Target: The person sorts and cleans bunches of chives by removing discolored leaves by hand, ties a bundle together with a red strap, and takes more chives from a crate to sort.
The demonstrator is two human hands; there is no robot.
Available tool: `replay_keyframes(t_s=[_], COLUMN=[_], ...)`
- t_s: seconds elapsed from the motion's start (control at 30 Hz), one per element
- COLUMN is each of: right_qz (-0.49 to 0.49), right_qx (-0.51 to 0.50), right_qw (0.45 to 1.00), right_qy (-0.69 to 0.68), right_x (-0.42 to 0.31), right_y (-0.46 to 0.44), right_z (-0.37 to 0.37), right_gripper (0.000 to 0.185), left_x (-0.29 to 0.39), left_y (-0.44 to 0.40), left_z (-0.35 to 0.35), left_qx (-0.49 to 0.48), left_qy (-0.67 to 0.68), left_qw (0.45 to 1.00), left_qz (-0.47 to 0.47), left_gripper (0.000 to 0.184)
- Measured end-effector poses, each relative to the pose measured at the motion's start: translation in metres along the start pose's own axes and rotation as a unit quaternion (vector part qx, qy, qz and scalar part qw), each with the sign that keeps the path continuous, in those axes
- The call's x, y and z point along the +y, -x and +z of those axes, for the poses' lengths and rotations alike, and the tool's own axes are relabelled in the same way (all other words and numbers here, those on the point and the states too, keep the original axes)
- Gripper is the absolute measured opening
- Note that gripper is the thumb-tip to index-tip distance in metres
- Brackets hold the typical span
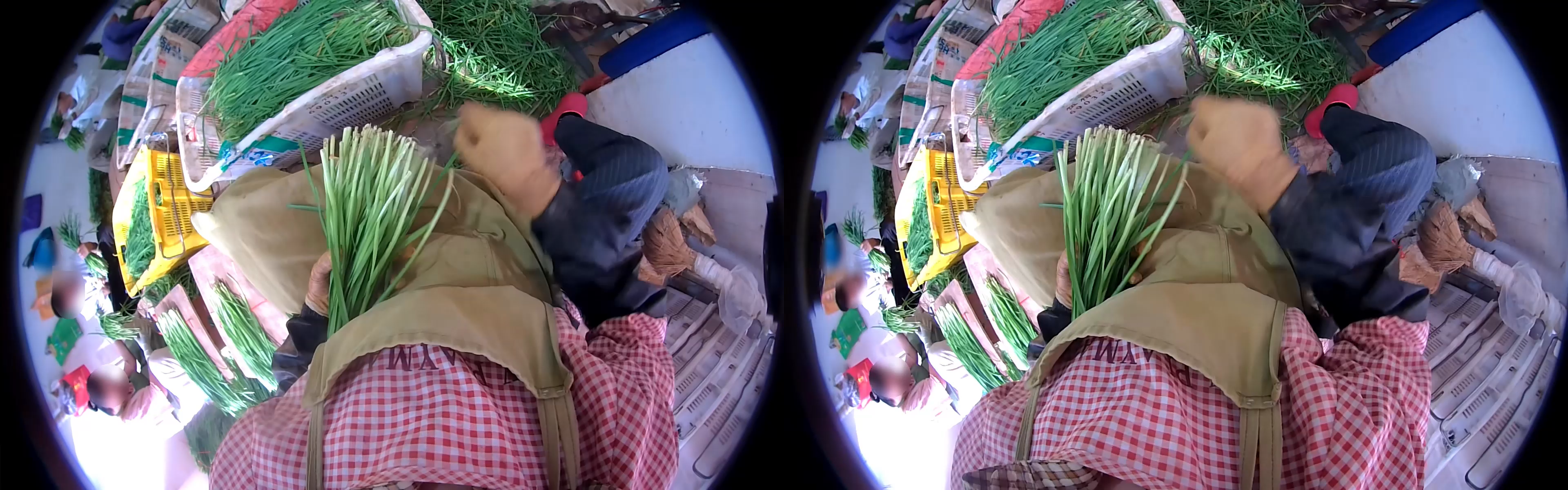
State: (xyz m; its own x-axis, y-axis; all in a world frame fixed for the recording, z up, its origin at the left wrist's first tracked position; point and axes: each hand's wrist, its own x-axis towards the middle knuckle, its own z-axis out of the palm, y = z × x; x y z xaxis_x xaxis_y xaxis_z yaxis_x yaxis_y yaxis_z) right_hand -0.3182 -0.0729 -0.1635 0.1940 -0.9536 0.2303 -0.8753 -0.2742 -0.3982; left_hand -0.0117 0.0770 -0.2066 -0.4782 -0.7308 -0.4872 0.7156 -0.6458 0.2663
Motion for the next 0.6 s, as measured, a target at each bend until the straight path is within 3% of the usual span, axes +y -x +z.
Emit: replay_keyframes(t_s=[0.1,0.13,0.17,0.23,0.27,0.3,0.37,0.43,0.47,0.53,0.6], right_qz=[0.117,0.204,0.23,0.168,0.096,0.024,-0.007,0.015,0.013,0.085,0.072], right_qx=[0.024,-0.012,-0.027,-0.01,-0.048,-0.082,-0.152,-0.249,-0.249,-0.289,-0.304], right_qw=[0.981,0.958,0.95,0.983,0.994,0.986,0.948,0.904,0.904,0.802,0.82], right_qy=[0.154,0.2,0.212,0.077,-0.035,-0.146,-0.279,-0.346,-0.348,-0.515,-0.479], right_x=[0.101,0.113,0.108,0.062,0.04,0.018,-0.026,-0.051,-0.054,-0.057,-0.058], right_y=[-0.038,-0.04,-0.042,-0.028,-0.014,0.0,0.025,0.037,0.041,0.048,0.05], right_z=[-0.003,-0.015,-0.027,-0.043,-0.039,-0.034,-0.025,-0.018,-0.008,0.011,0.006], right_gripper=[0.016,0.018,0.023,0.025,0.024,0.024,0.019,0.019,0.019,0.019,0.02], left_x=[-0.005,-0.003,-0.002,-0.001,-0.002,-0.003,-0.004,-0.003,-0.003,-0.004,-0.005], left_y=[0.002,0.001,0.0,0.0,-0.001,-0.003,-0.007,0.0,0.001,0.0,0.0], left_z=[0.012,0.016,0.02,0.022,0.024,0.026,0.031,0.039,0.042,0.049,0.037], left_qx=[-0.001,-0.001,-0.001,-0.021,-0.02,-0.023,-0.032,-0.022,-0.018,-0.018,-0.023], left_qy=[0.021,0.024,0.026,0.021,0.021,0.014,-0.001,0.016,0.025,0.019,0.007], left_qw=[1.0,1.0,1.0,0.999,0.999,1.0,0.999,1.0,0.999,1.0,1.0], left_qz=[-0.016,-0.013,-0.009,-0.022,-0.025,-0.015,0.008,-0.009,-0.017,-0.01,0.004], left_gripper=[0.054,0.055,0.055,0.058,0.058,0.061,0.067,0.067,0.068,0.067,0.065])
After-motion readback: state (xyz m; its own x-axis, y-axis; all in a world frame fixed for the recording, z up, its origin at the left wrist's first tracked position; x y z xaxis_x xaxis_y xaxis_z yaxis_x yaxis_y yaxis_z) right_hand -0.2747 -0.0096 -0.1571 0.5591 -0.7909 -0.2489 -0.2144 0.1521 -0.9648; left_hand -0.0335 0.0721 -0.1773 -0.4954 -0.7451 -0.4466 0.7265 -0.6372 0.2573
